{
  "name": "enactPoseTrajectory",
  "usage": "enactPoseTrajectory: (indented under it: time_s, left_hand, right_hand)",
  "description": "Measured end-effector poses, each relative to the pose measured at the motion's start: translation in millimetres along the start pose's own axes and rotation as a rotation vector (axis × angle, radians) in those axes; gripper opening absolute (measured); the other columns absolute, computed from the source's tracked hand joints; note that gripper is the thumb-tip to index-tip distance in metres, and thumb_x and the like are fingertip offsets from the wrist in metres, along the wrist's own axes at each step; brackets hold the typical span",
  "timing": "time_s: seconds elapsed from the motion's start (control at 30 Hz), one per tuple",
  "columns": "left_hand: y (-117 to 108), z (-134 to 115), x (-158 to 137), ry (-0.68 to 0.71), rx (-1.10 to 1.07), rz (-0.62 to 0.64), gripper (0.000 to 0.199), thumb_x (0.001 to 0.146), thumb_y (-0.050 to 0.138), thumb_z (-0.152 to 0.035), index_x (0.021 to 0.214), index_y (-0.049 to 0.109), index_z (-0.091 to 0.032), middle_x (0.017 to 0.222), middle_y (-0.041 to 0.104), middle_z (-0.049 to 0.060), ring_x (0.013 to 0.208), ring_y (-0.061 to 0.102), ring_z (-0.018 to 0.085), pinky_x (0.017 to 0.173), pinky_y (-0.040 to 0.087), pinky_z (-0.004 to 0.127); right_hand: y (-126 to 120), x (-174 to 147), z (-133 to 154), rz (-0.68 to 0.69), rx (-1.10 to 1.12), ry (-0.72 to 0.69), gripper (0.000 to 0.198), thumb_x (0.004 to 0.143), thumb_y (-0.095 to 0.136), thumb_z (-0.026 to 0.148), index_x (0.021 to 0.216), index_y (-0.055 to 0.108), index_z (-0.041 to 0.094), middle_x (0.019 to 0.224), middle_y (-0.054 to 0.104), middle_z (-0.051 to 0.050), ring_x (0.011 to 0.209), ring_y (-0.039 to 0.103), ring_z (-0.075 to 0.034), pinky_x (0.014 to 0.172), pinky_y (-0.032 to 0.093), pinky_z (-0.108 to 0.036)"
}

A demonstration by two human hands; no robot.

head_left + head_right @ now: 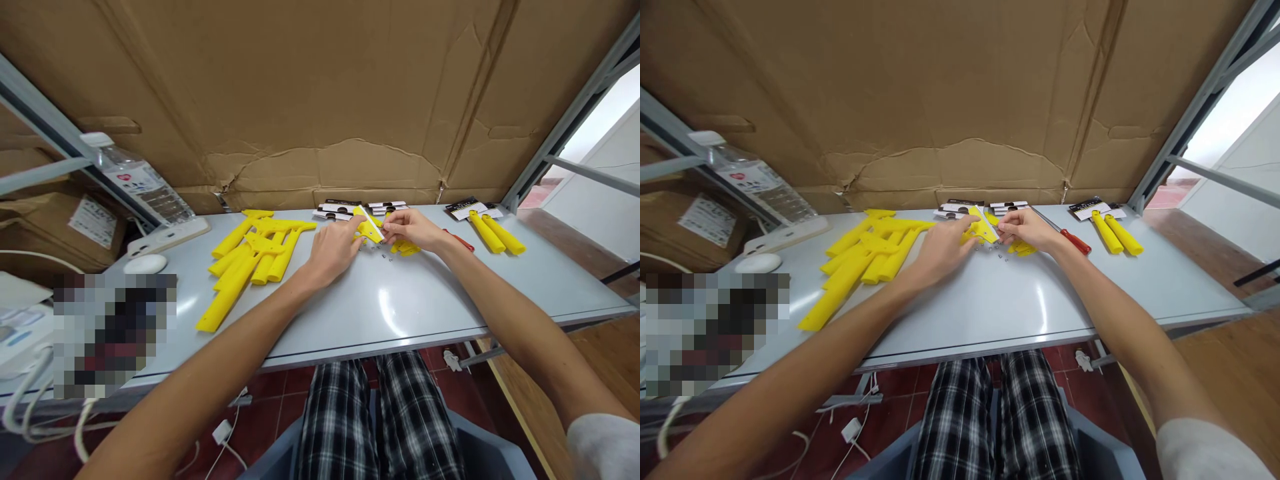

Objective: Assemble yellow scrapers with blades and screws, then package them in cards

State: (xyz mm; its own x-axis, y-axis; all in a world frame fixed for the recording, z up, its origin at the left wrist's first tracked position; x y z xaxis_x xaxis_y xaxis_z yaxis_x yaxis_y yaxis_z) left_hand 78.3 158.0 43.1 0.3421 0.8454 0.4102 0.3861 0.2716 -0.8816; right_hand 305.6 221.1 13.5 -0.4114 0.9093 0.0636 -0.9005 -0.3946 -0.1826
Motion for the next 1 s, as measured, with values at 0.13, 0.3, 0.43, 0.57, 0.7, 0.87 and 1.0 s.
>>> enactPoseTrajectory:
  time_s: [0.13,0.3,0.43,0.57,0.7,0.87,1.0]
  left_hand:
    - [0.4,0.5,0.5,-0.002,0.002,-0.008,0.039,0.100,0.066,-0.030,0.139,0.067,-0.028,0.120,0.080,0.011,0.109,0.074,0.034,0.088,0.052,0.038]
    - [2.8,2.0,1.5,0.011,-0.030,-0.016,0.029,0.099,0.067,-0.030,0.128,0.072,-0.025,0.118,0.080,0.012,0.104,0.074,0.033,0.086,0.051,0.038]
    - [3.9,1.5,2.7,0.072,-0.101,-0.015,0.026,0.099,0.065,-0.024,0.124,0.076,-0.025,0.111,0.082,0.010,0.098,0.075,0.030,0.087,0.051,0.037]
    - [5.2,2.7,4.0,0.097,-0.138,-0.032,0.034,0.099,0.066,-0.021,0.130,0.077,-0.026,0.115,0.082,0.010,0.101,0.076,0.030,0.091,0.052,0.038]
    - [5.6,2.9,4.3,0.091,-0.108,-0.027,0.041,0.099,0.067,-0.021,0.139,0.074,-0.027,0.117,0.082,0.011,0.102,0.076,0.031,0.093,0.053,0.039]
    - [4.4,1.7,3.8,0.101,-0.129,-0.027,0.041,0.098,0.066,-0.017,0.136,0.076,-0.028,0.117,0.083,0.009,0.105,0.077,0.029,0.095,0.055,0.038]
    - [3.9,1.2,3.8,0.104,-0.145,-0.033,0.040,0.097,0.066,-0.016,0.133,0.078,-0.029,0.118,0.083,0.008,0.108,0.077,0.029,0.098,0.056,0.039]
  right_hand:
    - [1.2,-0.6,1.0,-0.022,-0.048,0.015,0.046,0.075,0.091,0.057,0.091,0.074,0.017,0.093,0.077,-0.008,0.084,0.078,-0.019,0.074,0.067,-0.031]
    - [3.4,-2.7,6.0,-0.047,-0.072,0.043,0.047,0.075,0.092,0.055,0.091,0.074,0.016,0.088,0.078,-0.009,0.077,0.075,-0.016,0.070,0.065,-0.028]
    - [2.2,-2.6,5.7,-0.060,-0.081,0.056,0.049,0.075,0.092,0.057,0.093,0.074,0.015,0.088,0.078,-0.010,0.075,0.074,-0.016,0.068,0.063,-0.027]
    - [0.4,-1.2,3.3,-0.051,-0.085,0.040,0.052,0.073,0.092,0.060,0.094,0.074,0.015,0.091,0.078,-0.010,0.077,0.074,-0.015,0.066,0.062,-0.025]
    - [-0.7,-0.9,2.7,-0.050,-0.092,0.039,0.054,0.073,0.091,0.062,0.095,0.075,0.016,0.091,0.078,-0.010,0.075,0.073,-0.013,0.067,0.062,-0.024]
    - [-1.1,-1.2,2.7,-0.053,-0.092,0.036,0.053,0.073,0.091,0.061,0.095,0.074,0.016,0.090,0.078,-0.009,0.077,0.073,-0.014,0.065,0.061,-0.024]
    - [-1.1,-1.1,2.3,-0.055,-0.097,0.034,0.051,0.074,0.091,0.060,0.095,0.075,0.016,0.090,0.077,-0.009,0.079,0.073,-0.015,0.065,0.062,-0.024]
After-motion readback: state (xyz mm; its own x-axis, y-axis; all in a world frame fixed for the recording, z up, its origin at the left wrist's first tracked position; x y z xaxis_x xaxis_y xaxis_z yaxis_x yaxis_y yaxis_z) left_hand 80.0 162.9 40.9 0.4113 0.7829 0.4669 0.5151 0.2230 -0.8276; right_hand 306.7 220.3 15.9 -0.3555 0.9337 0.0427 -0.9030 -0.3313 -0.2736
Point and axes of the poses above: each hand's wrist, its own x-axis towards the middle knuckle, its own y-axis out of the palm, z = x × y, the point moved 3 cm from there along x, towards the middle knuckle
